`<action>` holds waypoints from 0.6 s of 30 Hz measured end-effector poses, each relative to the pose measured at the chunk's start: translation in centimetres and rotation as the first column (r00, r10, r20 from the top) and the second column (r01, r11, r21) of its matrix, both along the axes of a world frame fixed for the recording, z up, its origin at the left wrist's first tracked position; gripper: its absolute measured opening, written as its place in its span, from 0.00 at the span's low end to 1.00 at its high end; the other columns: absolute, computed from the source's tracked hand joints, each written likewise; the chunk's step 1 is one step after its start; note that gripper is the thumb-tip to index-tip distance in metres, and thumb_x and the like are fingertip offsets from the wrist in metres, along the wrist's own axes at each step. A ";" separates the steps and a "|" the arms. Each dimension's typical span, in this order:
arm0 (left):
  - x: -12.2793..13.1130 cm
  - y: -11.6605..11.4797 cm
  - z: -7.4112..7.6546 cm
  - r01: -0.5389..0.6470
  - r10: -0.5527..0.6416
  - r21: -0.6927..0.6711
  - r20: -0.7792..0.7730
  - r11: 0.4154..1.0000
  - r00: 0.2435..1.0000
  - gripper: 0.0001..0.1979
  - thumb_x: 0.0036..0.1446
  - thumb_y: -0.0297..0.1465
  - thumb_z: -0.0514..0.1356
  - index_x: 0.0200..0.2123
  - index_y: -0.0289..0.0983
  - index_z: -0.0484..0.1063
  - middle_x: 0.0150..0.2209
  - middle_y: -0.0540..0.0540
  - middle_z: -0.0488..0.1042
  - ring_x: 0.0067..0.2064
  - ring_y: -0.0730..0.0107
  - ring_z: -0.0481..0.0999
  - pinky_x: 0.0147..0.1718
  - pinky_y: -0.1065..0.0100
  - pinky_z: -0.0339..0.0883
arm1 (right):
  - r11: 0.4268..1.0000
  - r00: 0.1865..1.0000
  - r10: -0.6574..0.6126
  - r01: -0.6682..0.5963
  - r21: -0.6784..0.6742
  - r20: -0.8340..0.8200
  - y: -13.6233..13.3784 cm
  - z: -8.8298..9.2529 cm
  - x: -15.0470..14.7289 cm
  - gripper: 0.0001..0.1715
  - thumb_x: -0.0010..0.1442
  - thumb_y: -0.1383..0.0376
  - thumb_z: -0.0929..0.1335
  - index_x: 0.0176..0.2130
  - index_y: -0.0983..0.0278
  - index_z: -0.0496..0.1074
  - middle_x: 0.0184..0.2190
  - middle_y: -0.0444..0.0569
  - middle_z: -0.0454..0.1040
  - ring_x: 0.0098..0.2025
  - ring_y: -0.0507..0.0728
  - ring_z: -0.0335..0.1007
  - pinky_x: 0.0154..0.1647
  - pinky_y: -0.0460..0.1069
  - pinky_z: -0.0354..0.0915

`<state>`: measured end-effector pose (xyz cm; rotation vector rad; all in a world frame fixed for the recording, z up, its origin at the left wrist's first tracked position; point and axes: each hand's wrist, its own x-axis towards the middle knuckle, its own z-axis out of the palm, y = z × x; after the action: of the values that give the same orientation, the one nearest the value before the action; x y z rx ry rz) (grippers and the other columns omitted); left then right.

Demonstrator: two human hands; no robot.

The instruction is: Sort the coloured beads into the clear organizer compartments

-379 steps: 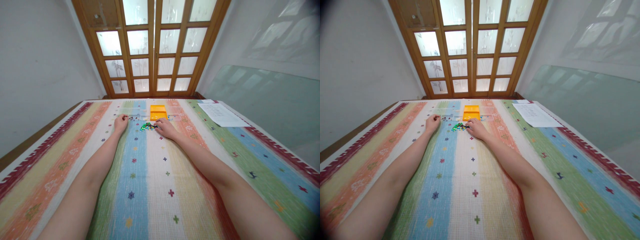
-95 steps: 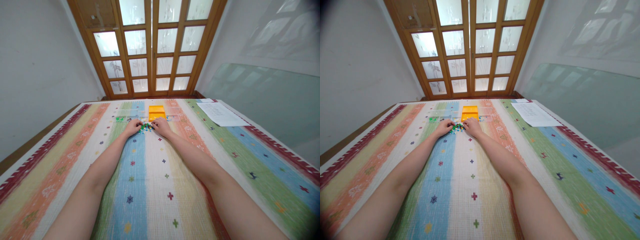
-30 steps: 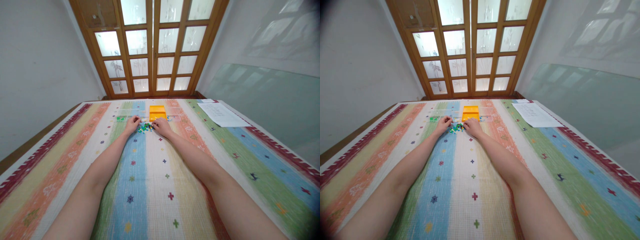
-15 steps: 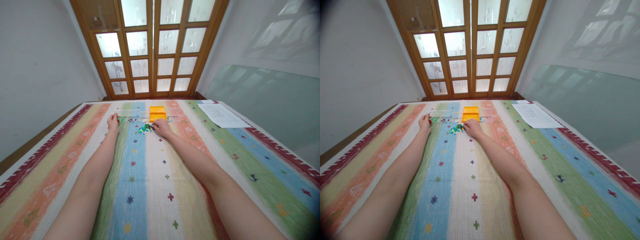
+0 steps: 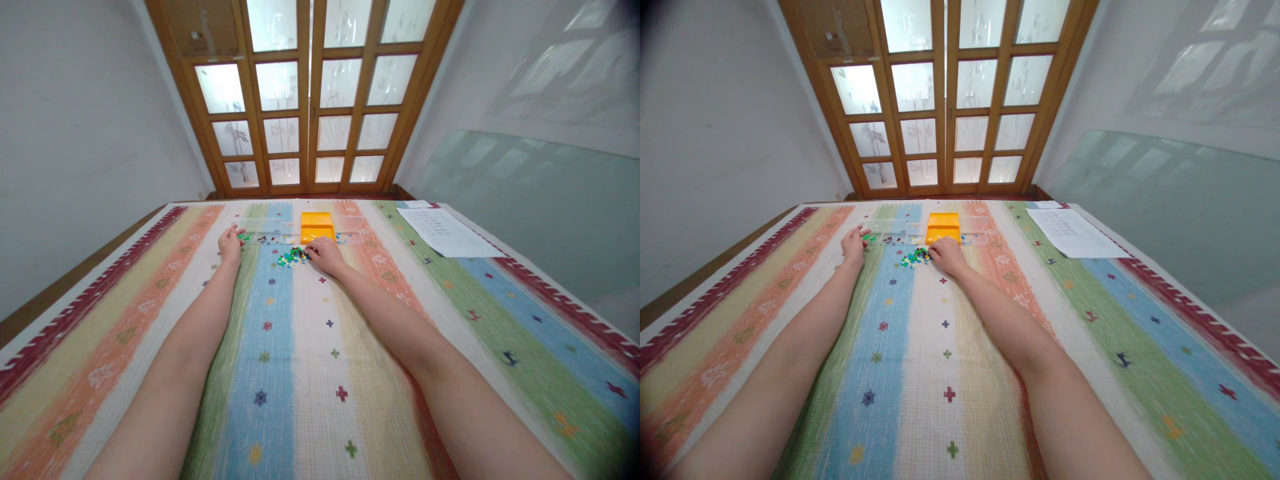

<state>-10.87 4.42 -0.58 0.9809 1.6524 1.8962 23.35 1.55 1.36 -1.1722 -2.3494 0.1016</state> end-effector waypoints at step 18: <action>5.6 -2.4 0.6 0.553 -0.585 -0.282 -0.631 0.784 0.509 0.09 0.54 0.32 0.62 0.35 0.39 0.83 0.31 0.47 0.79 0.32 0.63 0.73 0.37 0.64 0.65 | 1.000 1.000 -0.016 0.016 -0.020 0.023 -0.4 0.5 0.0 0.13 0.72 0.62 0.67 0.44 0.62 0.82 0.43 0.52 0.81 0.49 0.60 0.71 0.51 0.51 0.59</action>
<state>-5.30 2.01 0.00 2.1051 1.3938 1.0575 23.31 1.14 1.87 -1.2073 -2.3638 0.1068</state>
